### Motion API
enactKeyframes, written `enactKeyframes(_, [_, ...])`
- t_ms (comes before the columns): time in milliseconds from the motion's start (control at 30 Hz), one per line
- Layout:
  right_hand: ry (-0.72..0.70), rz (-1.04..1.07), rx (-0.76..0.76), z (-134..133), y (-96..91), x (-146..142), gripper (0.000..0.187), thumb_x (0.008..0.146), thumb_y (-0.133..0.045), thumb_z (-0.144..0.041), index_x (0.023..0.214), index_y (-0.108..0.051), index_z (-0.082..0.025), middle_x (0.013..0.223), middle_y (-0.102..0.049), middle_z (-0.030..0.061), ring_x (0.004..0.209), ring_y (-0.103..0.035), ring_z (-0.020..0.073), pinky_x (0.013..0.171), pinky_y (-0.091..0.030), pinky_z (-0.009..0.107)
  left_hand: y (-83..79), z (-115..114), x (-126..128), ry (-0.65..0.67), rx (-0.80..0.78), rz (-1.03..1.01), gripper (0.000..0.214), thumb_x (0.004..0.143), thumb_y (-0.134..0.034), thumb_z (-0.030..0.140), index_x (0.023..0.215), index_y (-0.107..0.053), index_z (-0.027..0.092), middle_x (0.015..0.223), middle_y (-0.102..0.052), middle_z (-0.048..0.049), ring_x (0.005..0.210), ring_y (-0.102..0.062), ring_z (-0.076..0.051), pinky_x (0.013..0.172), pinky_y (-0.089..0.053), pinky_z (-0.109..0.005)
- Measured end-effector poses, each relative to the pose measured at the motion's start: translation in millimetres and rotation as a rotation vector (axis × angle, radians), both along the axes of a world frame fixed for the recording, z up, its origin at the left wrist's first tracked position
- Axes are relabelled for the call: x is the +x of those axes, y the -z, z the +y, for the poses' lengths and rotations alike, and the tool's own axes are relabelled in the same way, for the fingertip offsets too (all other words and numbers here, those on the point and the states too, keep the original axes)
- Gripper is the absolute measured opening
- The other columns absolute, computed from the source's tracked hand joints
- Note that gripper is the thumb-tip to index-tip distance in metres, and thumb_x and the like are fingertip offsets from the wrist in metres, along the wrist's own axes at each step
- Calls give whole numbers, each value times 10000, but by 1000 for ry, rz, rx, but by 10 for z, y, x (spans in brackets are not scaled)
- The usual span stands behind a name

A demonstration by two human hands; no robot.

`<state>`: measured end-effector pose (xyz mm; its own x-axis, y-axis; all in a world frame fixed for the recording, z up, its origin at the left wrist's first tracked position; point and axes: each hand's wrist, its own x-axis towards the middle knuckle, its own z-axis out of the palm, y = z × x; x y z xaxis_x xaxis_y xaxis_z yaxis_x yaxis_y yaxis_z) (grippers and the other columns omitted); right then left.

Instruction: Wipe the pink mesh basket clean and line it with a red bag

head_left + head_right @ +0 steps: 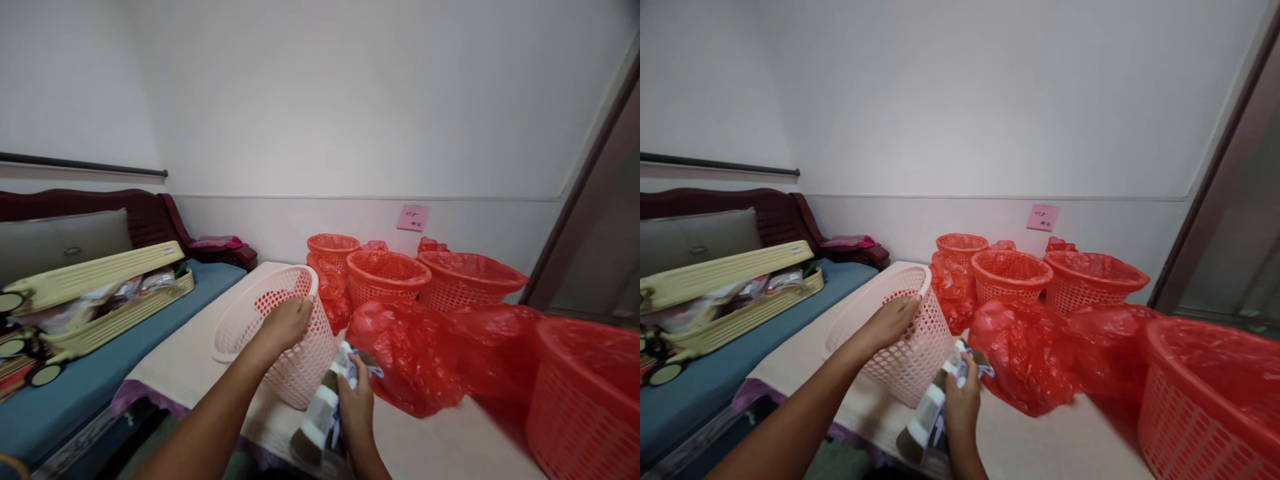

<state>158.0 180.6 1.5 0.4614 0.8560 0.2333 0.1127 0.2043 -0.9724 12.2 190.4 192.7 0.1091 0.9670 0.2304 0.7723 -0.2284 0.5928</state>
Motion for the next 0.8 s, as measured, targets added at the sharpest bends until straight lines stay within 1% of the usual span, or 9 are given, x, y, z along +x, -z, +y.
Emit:
enactKeyframes(100, [-204,13,117,-224,-323,-223,431,737,-547,-292,1157,-602,-217,1129,-670,78,1001,-635,248,903,-480,386,-26,-54,163,18,-27,29,531,941,-167,490,678,-528,203,664,-610,-63,642,-572,-201,604,-367,-304])
enactKeyframes(200, [-264,60,159,-392,-530,-327,413,770,-559,-301,1174,-580,-222,1210,-632,82,1104,-593,248,967,-448,389,-23,-257,285,67,-47,61,438,936,-245,445,744,-555,203,752,-652,-79,717,-593,-218,641,-375,-314])
enactKeyframes(300, [-241,89,114,-407,-516,-218,421,771,-577,-349,1169,-568,-212,1202,-628,90,1121,-580,258,979,-444,399,72,-562,247,147,-52,84,275,904,-395,432,943,-575,229,921,-688,-64,817,-623,-224,681,-401,-306])
enactKeyframes(367, [-221,69,69,-364,-440,-99,433,766,-573,-356,1172,-565,-206,1189,-629,94,1107,-585,265,977,-445,412,196,-733,127,189,-32,202,270,895,-431,430,1012,-579,237,1001,-694,-80,910,-631,-256,764,-413,-338])
enactKeyframes(433, [-202,33,52,-328,-365,-26,440,765,-557,-346,1181,-563,-203,1195,-624,98,1118,-580,274,992,-434,435,349,-833,-28,138,-74,301,306,905,-410,418,1056,-593,226,1032,-706,-115,992,-638,-293,816,-419,-368])
enactKeyframes(533, [-179,-12,52,-378,-287,-129,417,776,-539,-330,1172,-577,-204,1201,-632,98,1122,-590,282,978,-453,441,549,-870,-221,17,-113,347,291,908,-402,385,1032,-615,230,946,-733,-113,930,-675,-298,754,-431,-351])
enactKeyframes(633, [-178,-79,161,-616,-233,-503,389,784,-507,-245,1164,-591,-226,1163,-671,73,1045,-650,248,870,-530,367,621,-871,-303,-37,-27,160,303,929,-372,378,899,-632,225,813,-713,-64,796,-672,-240,692,-422,-303])
enactKeyframes(733, [-136,-274,396,-934,-176,-921,422,797,-488,-212,1202,-583,-280,1097,-708,38,964,-682,238,809,-551,356,578,-910,-302,-95,43,-286,373,933,-382,468,900,-639,200,758,-681,-25,732,-628,-191,677,-439,-270])
enactKeyframes(800, [-51,-428,466,-1073,-140,-1067,414,829,-484,-181,1207,-592,-308,1080,-720,36,952,-684,254,803,-548,387,541,-963,-288,-153,39,-581,397,895,-457,523,957,-648,180,808,-701,-21,765,-628,-188,695,-464,-260])
